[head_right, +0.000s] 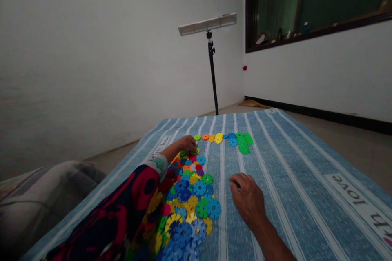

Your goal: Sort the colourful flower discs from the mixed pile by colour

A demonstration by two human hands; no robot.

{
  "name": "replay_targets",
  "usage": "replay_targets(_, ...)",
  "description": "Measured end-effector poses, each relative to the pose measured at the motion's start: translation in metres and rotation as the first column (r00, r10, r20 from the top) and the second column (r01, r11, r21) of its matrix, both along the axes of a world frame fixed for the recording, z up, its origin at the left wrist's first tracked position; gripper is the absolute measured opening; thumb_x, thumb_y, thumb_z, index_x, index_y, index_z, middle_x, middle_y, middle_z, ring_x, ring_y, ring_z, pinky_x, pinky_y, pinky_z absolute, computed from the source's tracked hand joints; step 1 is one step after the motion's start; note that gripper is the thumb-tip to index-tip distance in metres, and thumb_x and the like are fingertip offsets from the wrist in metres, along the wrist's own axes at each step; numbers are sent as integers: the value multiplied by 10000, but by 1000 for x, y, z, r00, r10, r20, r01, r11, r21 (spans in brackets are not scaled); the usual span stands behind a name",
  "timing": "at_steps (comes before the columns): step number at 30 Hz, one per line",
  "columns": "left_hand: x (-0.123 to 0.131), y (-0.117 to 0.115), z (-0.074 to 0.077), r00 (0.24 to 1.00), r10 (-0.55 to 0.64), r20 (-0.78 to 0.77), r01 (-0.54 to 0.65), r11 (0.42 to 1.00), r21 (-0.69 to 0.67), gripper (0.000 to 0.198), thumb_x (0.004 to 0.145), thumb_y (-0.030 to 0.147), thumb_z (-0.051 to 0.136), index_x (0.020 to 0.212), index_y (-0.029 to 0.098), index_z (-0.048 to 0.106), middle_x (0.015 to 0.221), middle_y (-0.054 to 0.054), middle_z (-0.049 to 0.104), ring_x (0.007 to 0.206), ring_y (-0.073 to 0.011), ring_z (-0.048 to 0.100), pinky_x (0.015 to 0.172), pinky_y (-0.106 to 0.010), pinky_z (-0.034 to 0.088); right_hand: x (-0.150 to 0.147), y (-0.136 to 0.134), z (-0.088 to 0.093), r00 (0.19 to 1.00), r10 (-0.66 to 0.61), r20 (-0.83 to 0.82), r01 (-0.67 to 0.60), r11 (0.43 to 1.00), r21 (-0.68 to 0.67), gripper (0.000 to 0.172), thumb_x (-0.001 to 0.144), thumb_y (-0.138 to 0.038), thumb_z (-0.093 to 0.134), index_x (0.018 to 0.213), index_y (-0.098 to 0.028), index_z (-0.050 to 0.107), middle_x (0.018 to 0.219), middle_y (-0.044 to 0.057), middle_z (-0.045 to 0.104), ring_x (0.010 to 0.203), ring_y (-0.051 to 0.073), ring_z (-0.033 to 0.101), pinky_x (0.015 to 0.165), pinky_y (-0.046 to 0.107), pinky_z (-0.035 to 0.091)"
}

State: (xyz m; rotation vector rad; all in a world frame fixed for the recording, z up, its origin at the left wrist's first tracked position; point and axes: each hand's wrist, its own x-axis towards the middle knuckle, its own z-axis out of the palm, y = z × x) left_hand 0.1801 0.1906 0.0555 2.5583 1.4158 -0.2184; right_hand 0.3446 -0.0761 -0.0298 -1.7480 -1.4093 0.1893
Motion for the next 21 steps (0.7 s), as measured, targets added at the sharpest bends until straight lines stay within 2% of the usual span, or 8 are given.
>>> replay_targets(2, 0, -1, 2, 999, 4, -38, -4, 1000, -18, 272, 850, 359, 628, 992, 127, 654, 977, -40, 673, 839, -174, 636, 717, -317, 536, 0, 0, 1, 1000, 1, -1, -1, 1000, -8, 232, 837, -252, 441, 776, -219, 662, 840, 28, 687, 846, 197, 607, 778, 315, 444)
replay_targets(6, 0, -1, 5, 997, 6, -72, -8, 1000, -20, 148, 654, 240, 747, 746, 132, 705, 724, -10, 693, 732, -156, 610, 632, -223, 464, 0, 0, 0, 1000, -1, -1, 1, 1000, -25, 245, 837, -257, 430, 774, -218, 664, 856, 31, 689, 872, 203, 608, 778, 316, 434)
replay_targets(13, -1, 2, 4, 999, 20, -44, -22, 999, -42, 134, 559, 234, 753, 578, 132, 669, 543, 7, 622, 640, -150, 562, 602, -242, 432, 0, 1, -2, 1000, -7, -5, 7, 1000, -4, 261, 837, -265, 420, 768, -229, 669, 855, 30, 694, 866, 202, 609, 779, 311, 431)
replay_targets(17, -3, 6, 1, 999, 30, 21, -28, 996, -85, 140, 589, 182, 776, 668, 118, 679, 641, 4, 647, 670, -143, 580, 606, -235, 456, 1, 1, -3, 1000, -5, -2, 5, 1000, -11, 244, 836, -269, 435, 768, -229, 666, 851, 28, 690, 864, 202, 607, 778, 311, 430)
replay_targets(21, -10, 18, -3, 990, 61, 126, -44, 991, -127, 229, 815, 288, 672, 971, 121, 654, 945, -34, 667, 819, -165, 629, 707, -311, 532, 1, 1, -4, 1000, -7, 1, 7, 1000, -16, 246, 841, -268, 436, 761, -225, 664, 845, 28, 686, 851, 199, 606, 763, 309, 433)
